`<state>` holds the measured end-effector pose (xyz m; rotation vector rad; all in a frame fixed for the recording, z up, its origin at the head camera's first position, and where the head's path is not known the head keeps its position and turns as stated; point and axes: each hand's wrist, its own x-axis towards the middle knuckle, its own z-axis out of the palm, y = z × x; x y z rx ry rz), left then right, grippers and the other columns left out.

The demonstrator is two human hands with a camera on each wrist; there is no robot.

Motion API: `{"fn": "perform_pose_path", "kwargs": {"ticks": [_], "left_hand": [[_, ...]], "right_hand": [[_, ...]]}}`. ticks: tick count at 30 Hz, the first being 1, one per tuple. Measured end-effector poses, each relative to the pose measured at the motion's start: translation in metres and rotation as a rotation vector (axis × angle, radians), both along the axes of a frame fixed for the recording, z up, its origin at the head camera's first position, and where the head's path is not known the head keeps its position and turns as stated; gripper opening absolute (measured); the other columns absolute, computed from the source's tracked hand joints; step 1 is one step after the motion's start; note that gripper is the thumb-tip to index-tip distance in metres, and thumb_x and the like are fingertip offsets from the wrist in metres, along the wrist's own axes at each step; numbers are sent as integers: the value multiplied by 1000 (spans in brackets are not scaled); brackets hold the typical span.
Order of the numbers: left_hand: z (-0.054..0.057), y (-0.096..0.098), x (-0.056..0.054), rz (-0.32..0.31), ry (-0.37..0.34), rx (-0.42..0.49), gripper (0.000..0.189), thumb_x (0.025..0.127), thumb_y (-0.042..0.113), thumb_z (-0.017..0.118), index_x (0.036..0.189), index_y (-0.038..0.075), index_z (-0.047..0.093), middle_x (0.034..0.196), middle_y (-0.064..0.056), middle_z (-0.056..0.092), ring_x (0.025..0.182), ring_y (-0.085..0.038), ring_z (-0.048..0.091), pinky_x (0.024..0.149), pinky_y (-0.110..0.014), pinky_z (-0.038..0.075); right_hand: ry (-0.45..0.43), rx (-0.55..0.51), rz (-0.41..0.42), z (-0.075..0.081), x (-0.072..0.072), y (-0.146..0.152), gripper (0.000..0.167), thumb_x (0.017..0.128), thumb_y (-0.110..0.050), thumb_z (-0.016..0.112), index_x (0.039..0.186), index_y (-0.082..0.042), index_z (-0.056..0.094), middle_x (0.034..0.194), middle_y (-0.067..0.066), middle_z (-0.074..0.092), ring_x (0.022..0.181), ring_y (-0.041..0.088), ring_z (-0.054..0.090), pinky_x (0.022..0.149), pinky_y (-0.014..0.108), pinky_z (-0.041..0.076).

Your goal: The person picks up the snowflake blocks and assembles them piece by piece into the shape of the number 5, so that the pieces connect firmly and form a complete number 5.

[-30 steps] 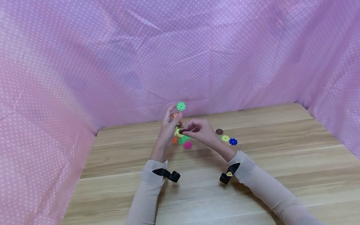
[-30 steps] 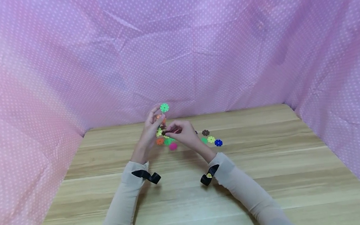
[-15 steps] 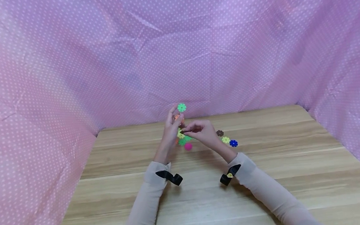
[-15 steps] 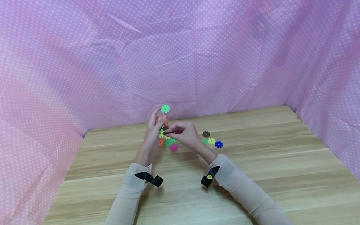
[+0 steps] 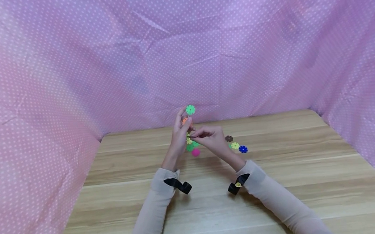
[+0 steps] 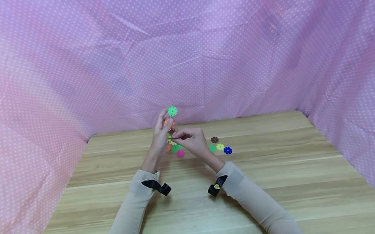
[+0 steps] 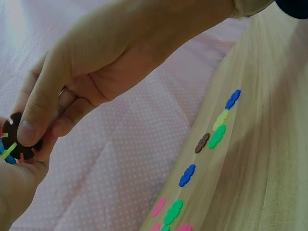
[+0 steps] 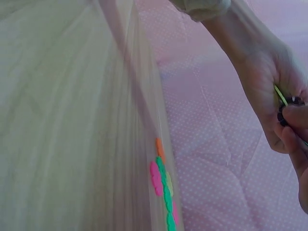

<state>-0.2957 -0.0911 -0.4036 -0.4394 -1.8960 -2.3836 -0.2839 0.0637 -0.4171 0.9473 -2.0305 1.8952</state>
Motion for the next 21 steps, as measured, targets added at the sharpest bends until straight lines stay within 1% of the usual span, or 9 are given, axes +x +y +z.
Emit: {"fn": "perform_pose_path", "kwargs": {"ticks": [3, 6, 7, 10, 14, 17, 21], "left_hand": [[2, 1, 1, -6, 13, -1, 53, 109, 18, 47, 158, 16, 28, 140, -13, 32, 84, -14, 50, 81, -22, 45], [4, -1, 2, -15, 9, -15, 54, 108, 19, 48, 158, 19, 28, 143, -11, 31, 84, -14, 52, 83, -23, 45], [4, -2, 3, -15, 7, -17, 55, 108, 19, 50, 158, 19, 29, 144, -9, 31, 84, -14, 53, 84, -24, 46], [5, -5, 3, 6, 7, -12, 57, 106, 17, 53, 158, 19, 29, 143, -10, 35, 83, -11, 55, 84, -24, 48], [5, -5, 2, 43, 37, 15, 60, 105, 13, 55, 158, 12, 26, 143, -22, 40, 80, -8, 56, 80, -23, 50], [4, -3, 2, 62, 46, 16, 61, 105, 12, 55, 158, 11, 25, 148, -21, 38, 79, -7, 57, 80, -22, 52], [1, -3, 2, 79, 38, 12, 61, 105, 12, 55, 159, 13, 27, 152, -15, 36, 80, -6, 57, 83, -25, 53]], "right_hand": [[10, 13, 3, 3, 0, 1, 7, 86, 4, 77, 86, 10, 75, 86, 26, 75, 76, 4, 72, 71, 27, 63], [-2, 37, 13, 4, -3, 3, 6, 85, 4, 78, 86, 10, 75, 87, 26, 75, 77, 8, 73, 72, 26, 63], [-9, 45, 16, 5, -4, 4, 5, 85, 6, 77, 86, 10, 75, 87, 26, 75, 78, 9, 73, 73, 26, 63], [-26, 61, 32, 5, -6, 5, 4, 84, 7, 77, 88, 9, 75, 91, 26, 75, 83, 14, 74, 76, 26, 62], [-59, 59, 65, 4, -8, 7, 6, 85, 7, 76, 89, 11, 73, 95, 28, 74, 87, 18, 75, 78, 25, 62], [-92, 63, 83, 2, -9, 8, 8, 86, 7, 76, 89, 12, 72, 96, 30, 73, 87, 18, 75, 78, 24, 62], [-115, 91, 92, 0, -9, 9, 8, 87, 4, 76, 92, 10, 73, 97, 27, 74, 87, 16, 74, 78, 25, 62]]}}
